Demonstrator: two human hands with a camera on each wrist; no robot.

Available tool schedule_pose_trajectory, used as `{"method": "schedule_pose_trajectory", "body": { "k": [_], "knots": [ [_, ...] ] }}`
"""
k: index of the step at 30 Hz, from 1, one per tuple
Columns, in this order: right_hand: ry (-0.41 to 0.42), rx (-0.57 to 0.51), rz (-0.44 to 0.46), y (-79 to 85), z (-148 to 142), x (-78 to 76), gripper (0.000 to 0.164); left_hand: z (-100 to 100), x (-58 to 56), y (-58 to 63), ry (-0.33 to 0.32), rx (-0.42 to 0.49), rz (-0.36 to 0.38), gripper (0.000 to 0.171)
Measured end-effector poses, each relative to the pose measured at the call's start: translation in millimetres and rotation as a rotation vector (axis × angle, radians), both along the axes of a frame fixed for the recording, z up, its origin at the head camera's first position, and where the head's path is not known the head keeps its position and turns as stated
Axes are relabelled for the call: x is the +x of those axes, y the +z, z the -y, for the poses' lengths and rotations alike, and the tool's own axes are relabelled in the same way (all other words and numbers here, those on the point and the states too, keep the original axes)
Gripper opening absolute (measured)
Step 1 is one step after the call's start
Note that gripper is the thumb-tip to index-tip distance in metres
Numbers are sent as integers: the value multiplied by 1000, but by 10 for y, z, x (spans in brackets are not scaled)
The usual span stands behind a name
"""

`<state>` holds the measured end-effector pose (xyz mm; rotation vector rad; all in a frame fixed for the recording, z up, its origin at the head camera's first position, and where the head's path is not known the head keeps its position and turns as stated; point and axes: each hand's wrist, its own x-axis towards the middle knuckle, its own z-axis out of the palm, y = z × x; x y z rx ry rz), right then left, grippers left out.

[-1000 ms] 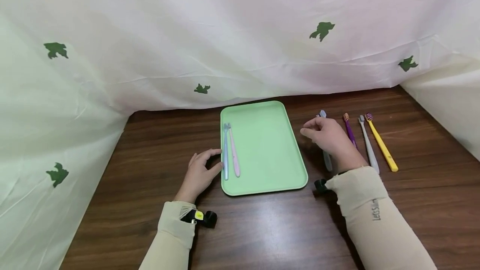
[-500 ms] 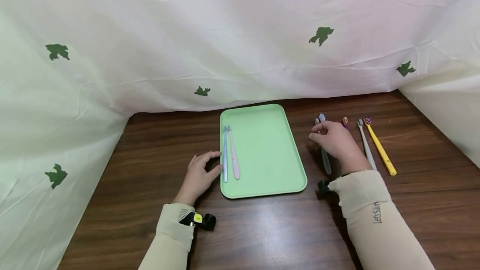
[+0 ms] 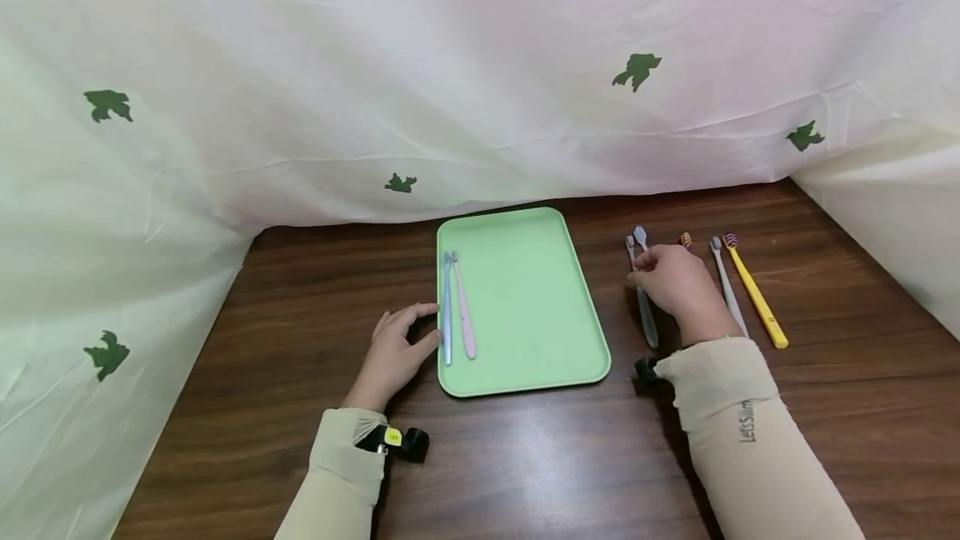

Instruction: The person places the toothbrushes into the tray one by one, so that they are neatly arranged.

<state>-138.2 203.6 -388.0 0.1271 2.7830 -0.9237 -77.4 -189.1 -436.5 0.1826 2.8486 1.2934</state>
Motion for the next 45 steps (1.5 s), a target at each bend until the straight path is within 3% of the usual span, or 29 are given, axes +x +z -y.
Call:
{"method": "schedule_pose_trajectory", "body": {
  "k": [4,11,30,37,45],
  "knots": [
    [6,9,-3,-3,-45,-9,36,-8,-23,-1,-14,2,-4,39],
    [-43,-75,67,-68,-34,-38,37,34,3,-3,8,-14,0,37],
    [-22,26,108,-74,0,-29,42,-11,4,-9,-6,10,3,38],
    [19,97,65,-79,35,-15,40,-9,13,-27,-10,9,3,38],
    [52,106,34,-97,69,-19,38,-4,4,3,2,6,-12,38]
  ]
}}
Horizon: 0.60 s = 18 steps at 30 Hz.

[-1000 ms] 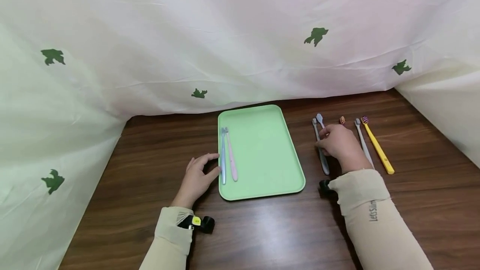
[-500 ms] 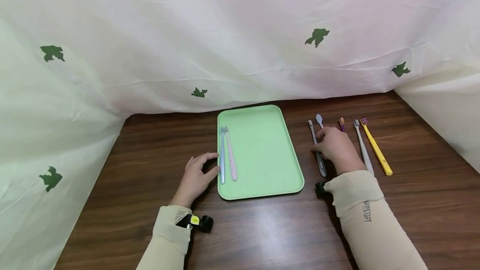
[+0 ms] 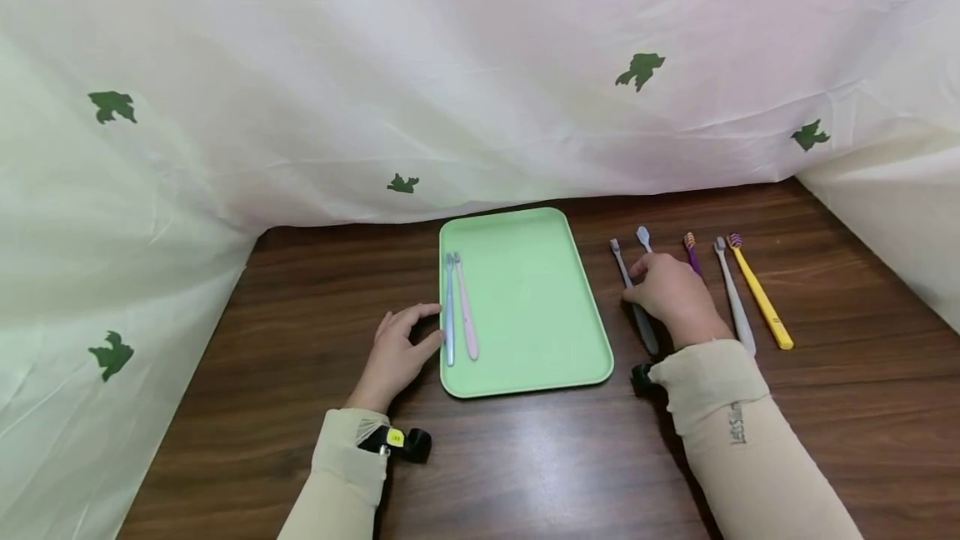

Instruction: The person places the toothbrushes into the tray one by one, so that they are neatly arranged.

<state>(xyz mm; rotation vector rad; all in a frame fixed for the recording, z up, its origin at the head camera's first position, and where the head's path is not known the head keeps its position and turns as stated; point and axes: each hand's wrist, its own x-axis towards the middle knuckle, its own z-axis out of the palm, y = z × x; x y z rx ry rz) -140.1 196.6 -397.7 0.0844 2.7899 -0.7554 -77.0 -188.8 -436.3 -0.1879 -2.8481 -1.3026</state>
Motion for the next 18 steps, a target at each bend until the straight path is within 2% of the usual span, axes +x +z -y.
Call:
{"method": "schedule_pose_trajectory", "body": {
  "k": [6,11,18],
  "knots": [
    [-10,-26,3,47,-1,-21,38,-5,-42,34,-12,-1,-2,38],
    [-12,-60,23,16,58,-30,38,51,-19,18,-9,-11,2,38],
    [-32,-126,37,2,24,-14,41,14,-6,-17,-11,-5,5,37]
  ]
}}
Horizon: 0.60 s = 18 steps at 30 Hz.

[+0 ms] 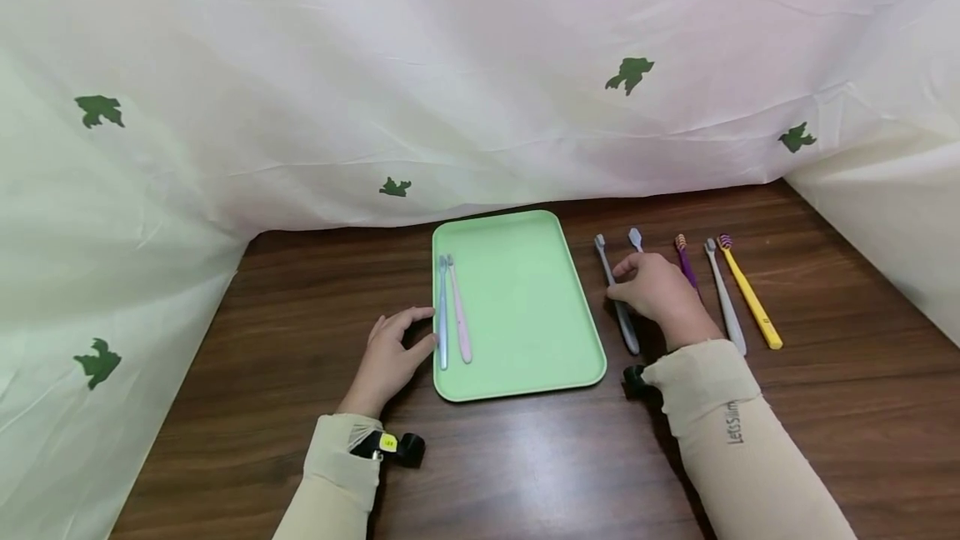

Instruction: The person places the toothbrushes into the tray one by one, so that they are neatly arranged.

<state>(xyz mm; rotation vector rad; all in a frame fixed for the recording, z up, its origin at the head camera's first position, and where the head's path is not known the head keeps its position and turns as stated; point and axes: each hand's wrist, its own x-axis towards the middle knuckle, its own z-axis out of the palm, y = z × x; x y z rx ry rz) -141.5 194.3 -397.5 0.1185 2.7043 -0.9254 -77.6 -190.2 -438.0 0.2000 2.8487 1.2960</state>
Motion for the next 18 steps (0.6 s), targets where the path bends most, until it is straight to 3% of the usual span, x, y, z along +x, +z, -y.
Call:
{"method": "schedule_pose_trajectory", "body": {
  "k": [7,18],
  "knots": [
    [6,-145,9,-20,20,30,39,-13,27,-14,6,4,10,37],
    [55,-261,-37,46,147,67,38,-18,20,13,17,12,4,36]
  ]
}}
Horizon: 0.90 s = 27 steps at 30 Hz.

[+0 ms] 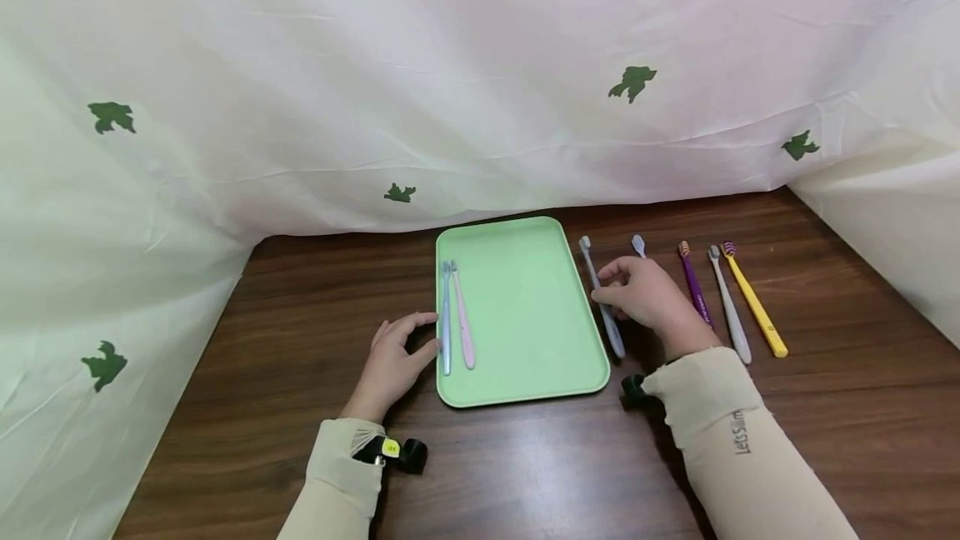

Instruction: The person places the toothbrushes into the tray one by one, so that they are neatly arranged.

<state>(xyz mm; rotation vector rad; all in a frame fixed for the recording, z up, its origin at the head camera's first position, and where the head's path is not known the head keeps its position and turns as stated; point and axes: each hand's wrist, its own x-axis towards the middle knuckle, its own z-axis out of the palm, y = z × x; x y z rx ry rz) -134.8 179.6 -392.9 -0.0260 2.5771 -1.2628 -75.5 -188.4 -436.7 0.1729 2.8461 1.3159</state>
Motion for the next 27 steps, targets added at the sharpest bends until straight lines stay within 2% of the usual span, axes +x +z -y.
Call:
{"method": "schedule_pose_trajectory", "body": {
  "k": [7,16,27],
  "knots": [
    [45,-32,-17,-21,176,12,34,21,-7,-3,-4,-18,-10,37],
    [54,-50,-20,-53,293,17,30,7,-15,-25,-7,6,-22,37],
    [57,-56,-17,-41,431,25,28,14,-22,4,-1,-15,-21,37]
  ]
}}
